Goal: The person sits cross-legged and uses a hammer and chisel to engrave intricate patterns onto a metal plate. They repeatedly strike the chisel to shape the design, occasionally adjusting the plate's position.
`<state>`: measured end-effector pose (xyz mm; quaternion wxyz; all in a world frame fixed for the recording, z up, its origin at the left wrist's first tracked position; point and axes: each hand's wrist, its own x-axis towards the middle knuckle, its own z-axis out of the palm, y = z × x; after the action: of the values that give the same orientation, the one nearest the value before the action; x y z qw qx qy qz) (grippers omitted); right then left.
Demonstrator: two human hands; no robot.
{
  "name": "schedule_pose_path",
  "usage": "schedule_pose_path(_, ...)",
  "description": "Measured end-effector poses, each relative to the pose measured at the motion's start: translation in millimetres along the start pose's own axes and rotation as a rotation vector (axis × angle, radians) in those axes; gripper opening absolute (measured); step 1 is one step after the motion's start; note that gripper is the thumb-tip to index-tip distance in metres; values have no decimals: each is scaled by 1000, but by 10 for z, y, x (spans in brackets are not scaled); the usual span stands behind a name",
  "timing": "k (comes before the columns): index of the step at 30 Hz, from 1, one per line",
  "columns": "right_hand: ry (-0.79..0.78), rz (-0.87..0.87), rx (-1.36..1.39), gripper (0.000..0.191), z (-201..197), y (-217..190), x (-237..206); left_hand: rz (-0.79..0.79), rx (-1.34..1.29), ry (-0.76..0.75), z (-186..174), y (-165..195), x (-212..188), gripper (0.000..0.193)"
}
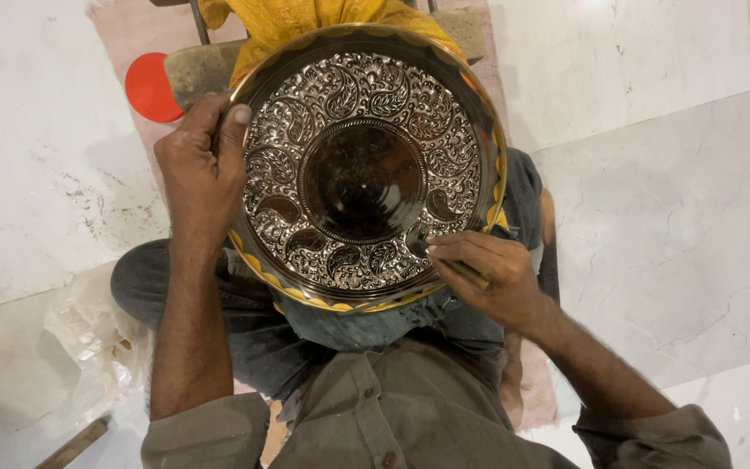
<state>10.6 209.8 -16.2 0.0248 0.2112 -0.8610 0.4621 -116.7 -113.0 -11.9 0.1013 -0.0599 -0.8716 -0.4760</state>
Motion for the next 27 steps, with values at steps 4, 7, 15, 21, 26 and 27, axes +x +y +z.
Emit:
schedule_pose_path(4,-69,-15,16,15,-31,62,-17,5,-14,-1,4,0,-9,17)
schedule_pose_path(7,-90,-31,-20,17,-45,96,-37,-18,-21,-6,2,-7,-7,17)
schedule_pose_path(15,-180,-46,34,13,-100,144,17,-13,-28,-13,20,-52,2,19)
schedule_pose_path(21,-249,-6,67,14,-188,105,53,8,-30,-7,19,-62,-3,19)
schedule_pose_path(26,-220,18,100,15,-188,105,67,-26,-26,-4,24,-48,8,18)
schedule_pose_path(27,-189,38,130,16,-173,100,67,-33,-28,-4,24,-46,8,18)
